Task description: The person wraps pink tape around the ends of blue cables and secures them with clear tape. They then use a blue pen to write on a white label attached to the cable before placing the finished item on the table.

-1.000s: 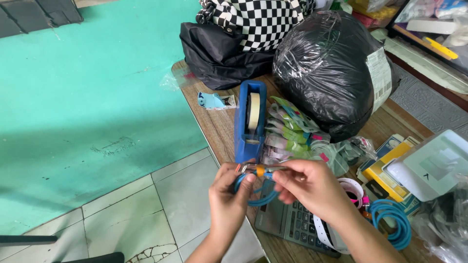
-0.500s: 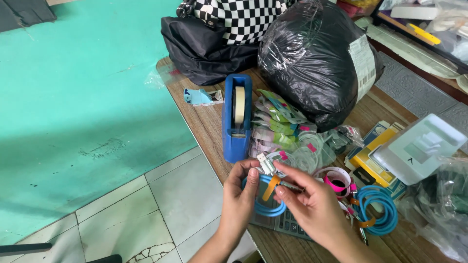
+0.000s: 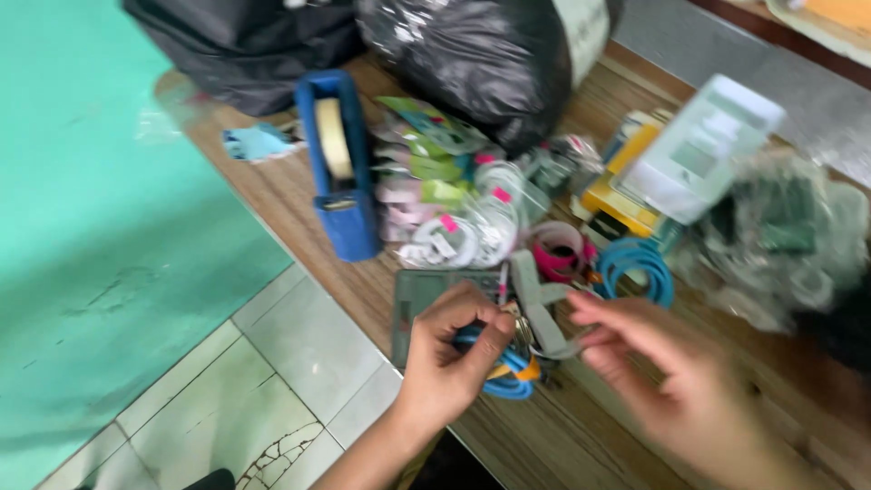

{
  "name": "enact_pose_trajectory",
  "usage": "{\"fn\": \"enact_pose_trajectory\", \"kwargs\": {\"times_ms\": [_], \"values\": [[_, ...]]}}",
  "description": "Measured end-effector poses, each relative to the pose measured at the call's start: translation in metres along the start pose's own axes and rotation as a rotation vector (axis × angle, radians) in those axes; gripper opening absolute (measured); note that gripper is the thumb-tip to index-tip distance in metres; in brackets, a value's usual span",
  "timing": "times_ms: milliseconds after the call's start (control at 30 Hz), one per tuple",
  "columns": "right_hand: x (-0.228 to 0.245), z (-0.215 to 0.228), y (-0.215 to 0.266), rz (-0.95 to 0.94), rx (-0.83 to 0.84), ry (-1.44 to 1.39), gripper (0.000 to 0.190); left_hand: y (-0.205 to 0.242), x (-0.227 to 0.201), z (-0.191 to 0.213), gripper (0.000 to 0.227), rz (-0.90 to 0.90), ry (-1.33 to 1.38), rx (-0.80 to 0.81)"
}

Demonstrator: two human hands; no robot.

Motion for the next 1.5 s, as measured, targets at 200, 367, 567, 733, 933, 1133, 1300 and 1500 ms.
{"fn": "enact_pose_trajectory", "kwargs": {"times_ms": [200, 367, 567, 733, 933, 1133, 1300, 1500], "values": [[-0.078, 0.044, 0.092, -0.583, 0.122, 0.3, 0.03, -0.011, -0.01, -0.048, 0.008, 0.051, 0.017, 0.413], [-0.122, 0.036, 0.134, -0.77, 0.084, 0.268, 0.026, -0.01, 0.002, -0.071, 0.014, 0.018, -0.027, 0.479], [-0.094, 0.021, 0.075, -0.339, -0.08, 0.192, 0.022, -0.001, 0.007, -0.071, 0.007, 0.229, -0.094, 0.497], [-0.073, 0.003, 0.016, -0.052, -0.051, 0.146, 0.02, 0.013, 0.009, -0.06, 0.013, 0.308, -0.11, 0.478], [-0.06, -0.023, -0.008, 0.301, 0.268, 0.48, 0.028, 0.012, 0.011, -0.03, 0.026, 0.39, -0.215, 0.252], [-0.065, 0.004, -0.023, 0.069, 0.012, -0.032, 0.014, 0.003, 0.02, -0.029, 0.033, 0.635, -0.211, 0.359], [-0.089, 0.002, -0.036, -0.188, 0.07, -0.563, 0.006, -0.013, 0.013, -0.028, 0.054, 0.471, -0.26, 0.272], [-0.076, 0.001, -0.046, -0.062, 0.18, -0.529, 0.009, -0.022, -0.002, -0.019, 0.066, 0.466, -0.219, 0.345]]}}
Point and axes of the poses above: each hand's wrist, its own y-axis away from the middle knuckle, its own z-axis out of the back of the hand, x = y × z, the point moved 4 cm from there along -y, towards the middle knuckle, and after that the axes turned 14 degrees about x, right-handed, at the moved point
